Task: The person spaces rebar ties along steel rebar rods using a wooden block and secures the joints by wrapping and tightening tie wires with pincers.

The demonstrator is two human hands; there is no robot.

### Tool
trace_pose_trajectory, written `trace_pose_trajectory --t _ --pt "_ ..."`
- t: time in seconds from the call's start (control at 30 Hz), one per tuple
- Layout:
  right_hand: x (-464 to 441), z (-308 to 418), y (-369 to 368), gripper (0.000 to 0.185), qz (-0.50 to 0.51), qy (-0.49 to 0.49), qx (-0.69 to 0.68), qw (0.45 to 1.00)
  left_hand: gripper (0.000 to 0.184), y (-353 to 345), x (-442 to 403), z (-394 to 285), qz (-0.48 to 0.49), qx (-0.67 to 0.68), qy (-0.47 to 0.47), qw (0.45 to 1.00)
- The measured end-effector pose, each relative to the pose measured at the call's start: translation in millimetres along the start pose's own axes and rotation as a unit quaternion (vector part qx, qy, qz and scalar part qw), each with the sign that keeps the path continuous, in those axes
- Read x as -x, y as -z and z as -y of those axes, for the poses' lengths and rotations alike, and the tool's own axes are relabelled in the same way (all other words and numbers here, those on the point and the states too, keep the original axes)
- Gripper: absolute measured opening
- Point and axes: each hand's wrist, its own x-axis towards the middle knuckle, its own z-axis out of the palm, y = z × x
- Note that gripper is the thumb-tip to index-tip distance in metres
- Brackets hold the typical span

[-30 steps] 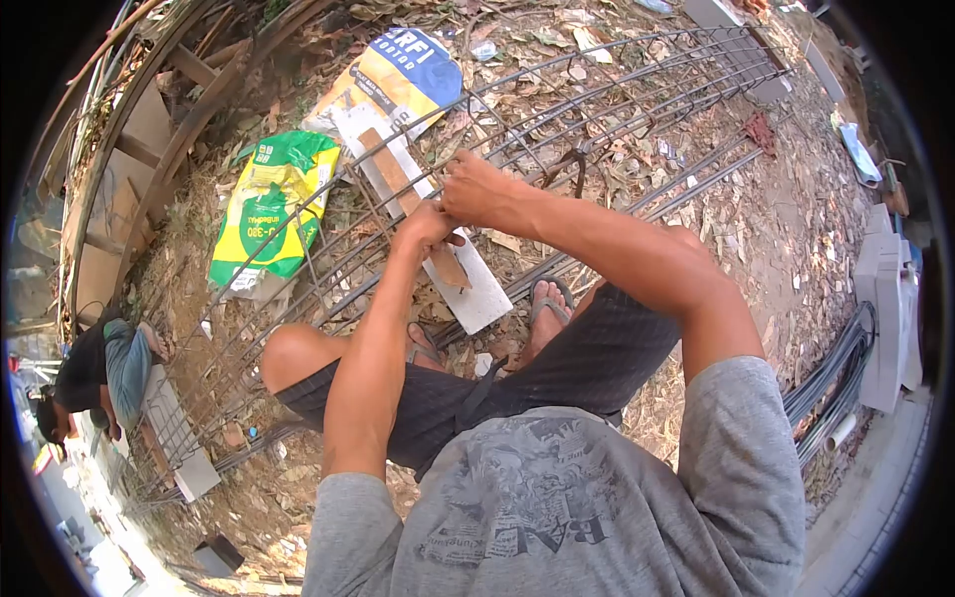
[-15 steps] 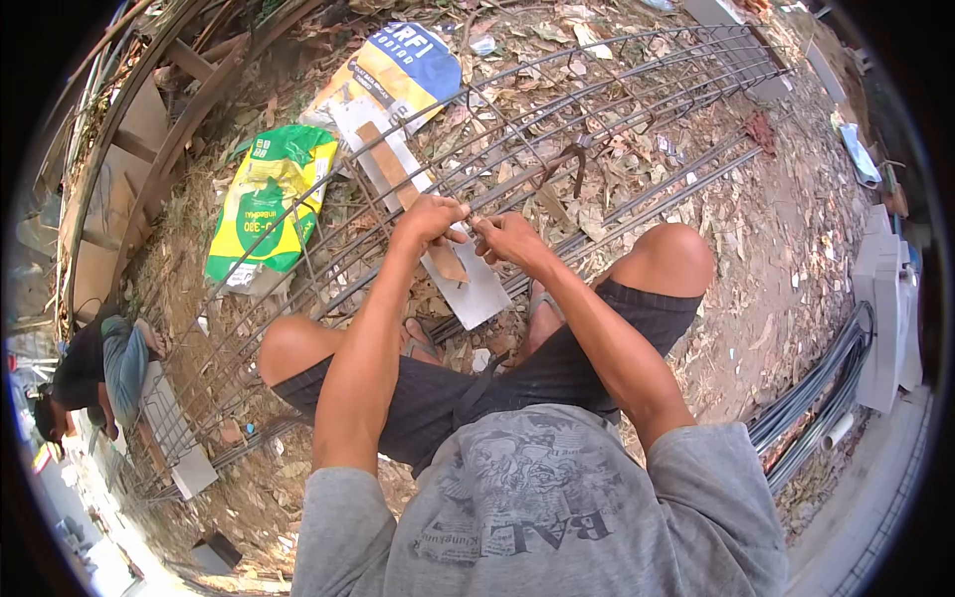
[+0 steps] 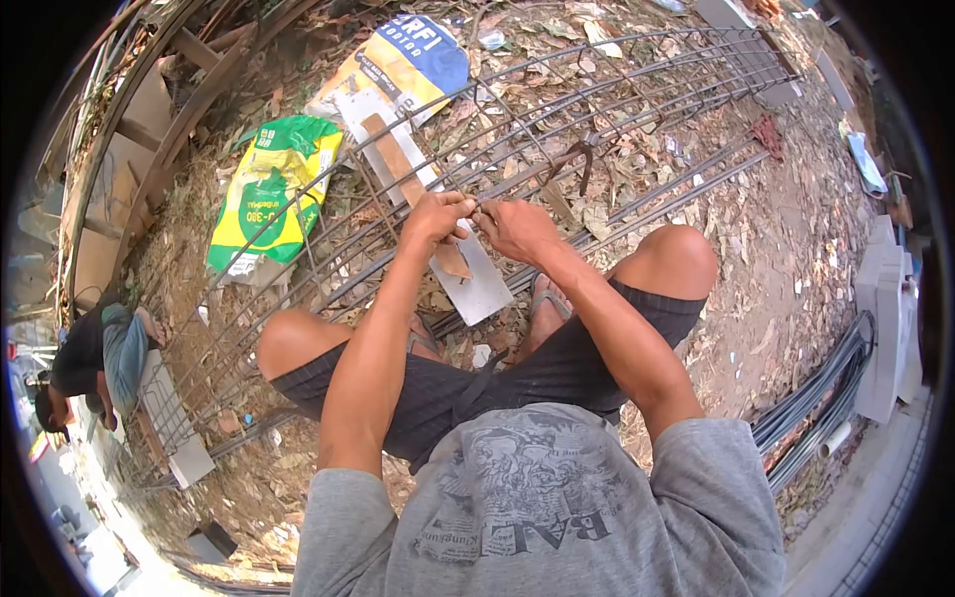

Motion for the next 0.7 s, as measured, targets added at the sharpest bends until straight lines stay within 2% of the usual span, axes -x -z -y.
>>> trace_pose_trajectory --t 0.2,0.33,0.43,0.5,0.6,0.7 --pt "2 -14 -36 0.017 -0.098 0.041 0.084 0.991 0.032 -1 1 5 -0.003 0.013 -0.017 1.000" --pt "1 -19 -40 0.016 -0.128 0.070 0.049 0.988 0.045 0 4 6 0.017 -0.006 -0.043 0.999" --pt "11 -15 -34 0.016 -0.152 0.079 0.047 0.984 0.047 -8 14 0 -0.043 -0.061 -0.050 0.996" --pt "25 -4 -26 0.016 -0.182 0.070 0.086 0.977 0.048 -10 11 5 -0.050 -0.057 -0.060 0.995" --pt "41 -1 -22 0.018 -0.253 0.049 0.047 0.965 0.049 -13 15 2 -0.067 -0.079 -0.070 0.992" --pt "65 3 -19 0.026 -0.173 0.047 0.033 0.983 0.050 -11 11 8 -0.077 -0.083 -0.080 0.990"
